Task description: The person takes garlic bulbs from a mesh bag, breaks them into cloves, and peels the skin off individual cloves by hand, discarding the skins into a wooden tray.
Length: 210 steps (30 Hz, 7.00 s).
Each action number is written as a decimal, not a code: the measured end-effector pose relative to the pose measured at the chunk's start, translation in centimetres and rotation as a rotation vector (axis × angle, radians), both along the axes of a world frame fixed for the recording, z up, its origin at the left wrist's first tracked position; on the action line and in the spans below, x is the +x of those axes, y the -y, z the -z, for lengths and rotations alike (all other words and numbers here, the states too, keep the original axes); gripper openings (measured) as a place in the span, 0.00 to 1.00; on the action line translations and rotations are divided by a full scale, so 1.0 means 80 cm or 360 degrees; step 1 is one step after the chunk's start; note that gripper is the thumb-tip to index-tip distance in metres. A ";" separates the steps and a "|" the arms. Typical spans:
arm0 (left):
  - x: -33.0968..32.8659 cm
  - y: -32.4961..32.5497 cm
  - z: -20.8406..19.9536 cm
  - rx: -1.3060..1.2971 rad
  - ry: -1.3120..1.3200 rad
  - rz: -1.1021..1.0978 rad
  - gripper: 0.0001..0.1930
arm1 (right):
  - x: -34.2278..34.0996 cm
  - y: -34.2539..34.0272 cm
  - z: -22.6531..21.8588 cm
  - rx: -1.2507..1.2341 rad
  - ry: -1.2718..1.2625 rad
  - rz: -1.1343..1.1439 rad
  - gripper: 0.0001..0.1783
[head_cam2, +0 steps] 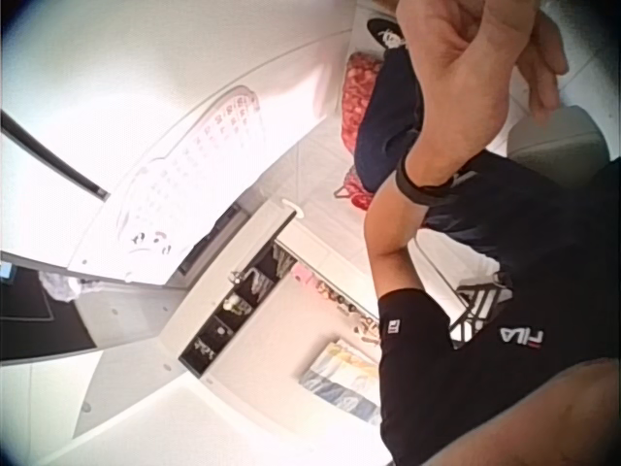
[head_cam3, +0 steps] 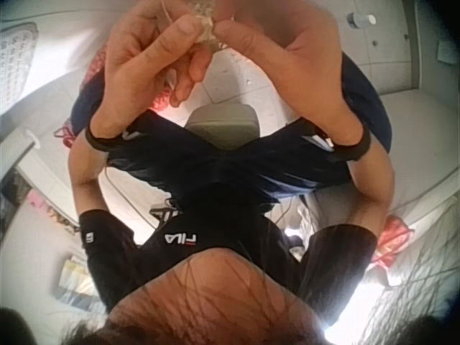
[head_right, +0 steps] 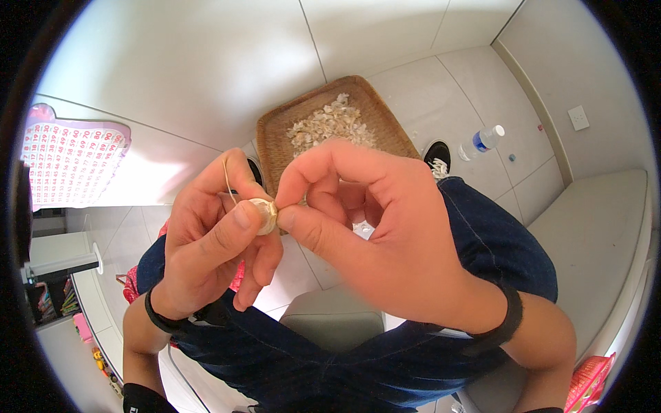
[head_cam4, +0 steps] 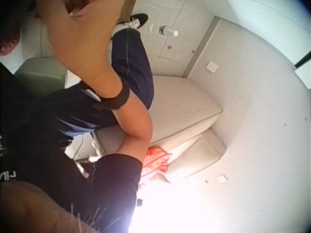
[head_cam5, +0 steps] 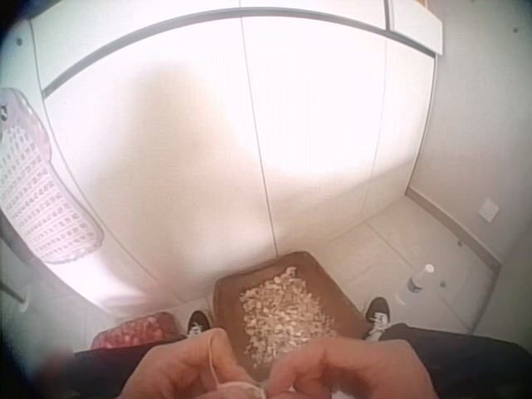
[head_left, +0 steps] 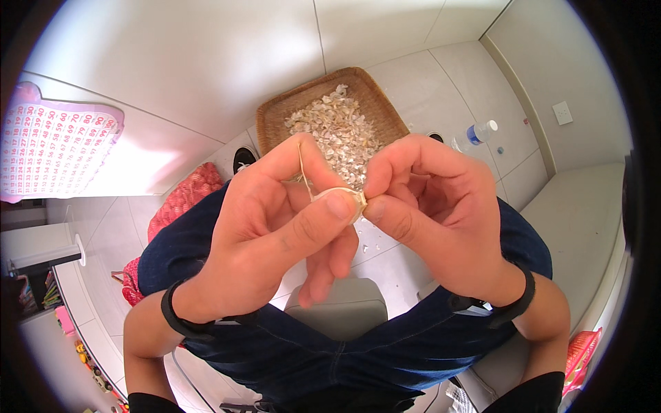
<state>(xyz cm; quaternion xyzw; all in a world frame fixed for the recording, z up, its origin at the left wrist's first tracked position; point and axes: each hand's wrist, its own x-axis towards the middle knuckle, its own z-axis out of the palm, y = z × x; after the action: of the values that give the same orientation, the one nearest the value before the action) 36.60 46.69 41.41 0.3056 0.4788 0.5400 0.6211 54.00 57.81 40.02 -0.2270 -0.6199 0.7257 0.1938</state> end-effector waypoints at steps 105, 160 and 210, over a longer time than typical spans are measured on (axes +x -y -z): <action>-0.004 -0.019 0.026 0.0140 -0.0500 0.0253 0.16 | -0.006 -0.037 0.011 0.1302 -0.0031 0.0043 0.06; -0.005 -0.015 0.016 0.0204 -0.0475 0.0292 0.22 | -0.007 -0.029 0.021 0.0439 -0.0577 0.0165 0.10; -0.026 -0.040 0.022 0.0142 -0.0451 -0.0190 0.18 | -0.032 -0.089 0.061 0.0065 0.0266 0.0356 0.08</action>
<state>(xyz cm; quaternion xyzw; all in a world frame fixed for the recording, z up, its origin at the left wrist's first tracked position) 34.49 49.88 39.67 0.3771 0.5545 0.5482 0.4998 51.45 64.91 35.15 -0.3503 -0.6193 0.6654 0.2256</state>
